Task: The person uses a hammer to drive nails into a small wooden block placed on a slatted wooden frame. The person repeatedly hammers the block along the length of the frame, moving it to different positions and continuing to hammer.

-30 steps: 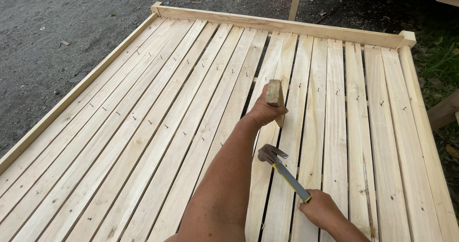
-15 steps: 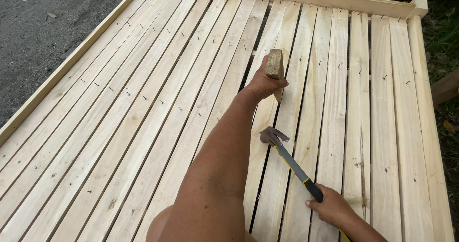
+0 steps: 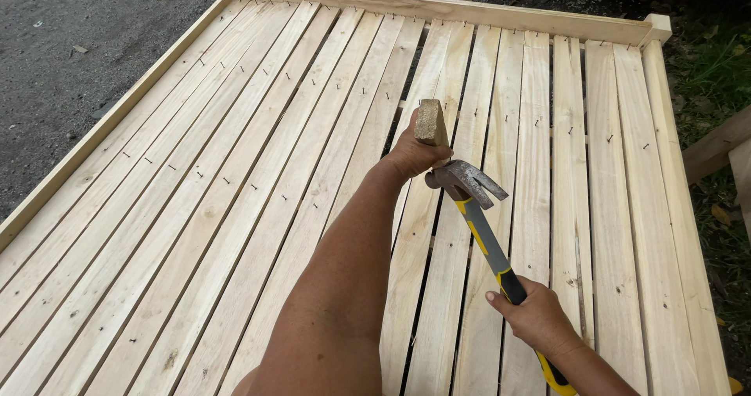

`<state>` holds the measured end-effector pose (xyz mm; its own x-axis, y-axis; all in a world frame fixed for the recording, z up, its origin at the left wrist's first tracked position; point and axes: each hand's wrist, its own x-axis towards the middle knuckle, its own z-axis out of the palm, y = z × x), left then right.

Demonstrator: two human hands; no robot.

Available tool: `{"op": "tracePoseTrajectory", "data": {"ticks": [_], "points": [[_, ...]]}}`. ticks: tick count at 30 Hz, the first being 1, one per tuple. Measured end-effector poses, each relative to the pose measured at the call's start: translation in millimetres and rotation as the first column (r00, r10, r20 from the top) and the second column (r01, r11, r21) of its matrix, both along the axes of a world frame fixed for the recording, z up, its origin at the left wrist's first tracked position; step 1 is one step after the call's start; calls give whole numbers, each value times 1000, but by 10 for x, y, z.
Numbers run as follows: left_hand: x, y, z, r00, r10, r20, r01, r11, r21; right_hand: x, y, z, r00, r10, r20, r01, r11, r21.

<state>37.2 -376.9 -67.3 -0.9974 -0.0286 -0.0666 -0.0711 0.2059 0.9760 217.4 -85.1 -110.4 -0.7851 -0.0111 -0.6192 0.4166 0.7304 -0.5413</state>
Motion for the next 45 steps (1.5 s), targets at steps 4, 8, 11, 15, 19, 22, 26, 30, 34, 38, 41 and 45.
{"op": "tracePoseTrajectory", "data": {"ticks": [4, 8, 11, 15, 19, 22, 26, 30, 34, 38, 41, 45], "points": [[20, -1, 76, 1000, 8, 14, -8, 1000, -7, 23, -118, -53, 972, 202, 118, -225, 948, 225], [61, 0, 130, 1000, -2, -22, 1, 999, -33, 77, -113, -39, 953, 283, 112, -303, 915, 266], [65, 4, 154, 1000, -21, 22, 22, 998, -54, 51, -61, -51, 980, 198, 17, -198, 961, 194], [49, -2, 139, 998, -7, 61, 12, 997, -74, 13, -72, -162, 981, 192, -19, -183, 960, 214], [22, -10, 72, 1000, -14, -12, 14, 1000, -26, 26, -101, -177, 968, 239, 71, -249, 912, 327], [-12, -28, 29, 1000, -1, -7, 1, 1000, 30, 21, -93, -88, 974, 214, 78, -227, 938, 261], [-48, -25, 2, 1000, -1, -6, 1, 999, -51, -15, -103, -59, 988, 151, -42, -141, 975, 174], [-50, -12, 5, 1000, -4, -23, 4, 1000, 5, -49, -179, -224, 984, 177, -26, -165, 955, 247], [-20, -6, 44, 999, -4, -54, 2, 999, -34, -96, -135, -267, 969, 245, 31, -243, 924, 295], [53, 18, 126, 1000, -3, -23, 2, 1000, -28, -81, -100, -187, 971, 224, -82, -203, 956, 210], [111, 44, 216, 994, 28, 108, -17, 995, -102, -113, -124, -187, 986, 166, -12, -159, 964, 213], [165, 71, 372, 999, -10, 36, 13, 996, -84, -124, -86, -327, 967, 227, 118, -254, 905, 341]]}}
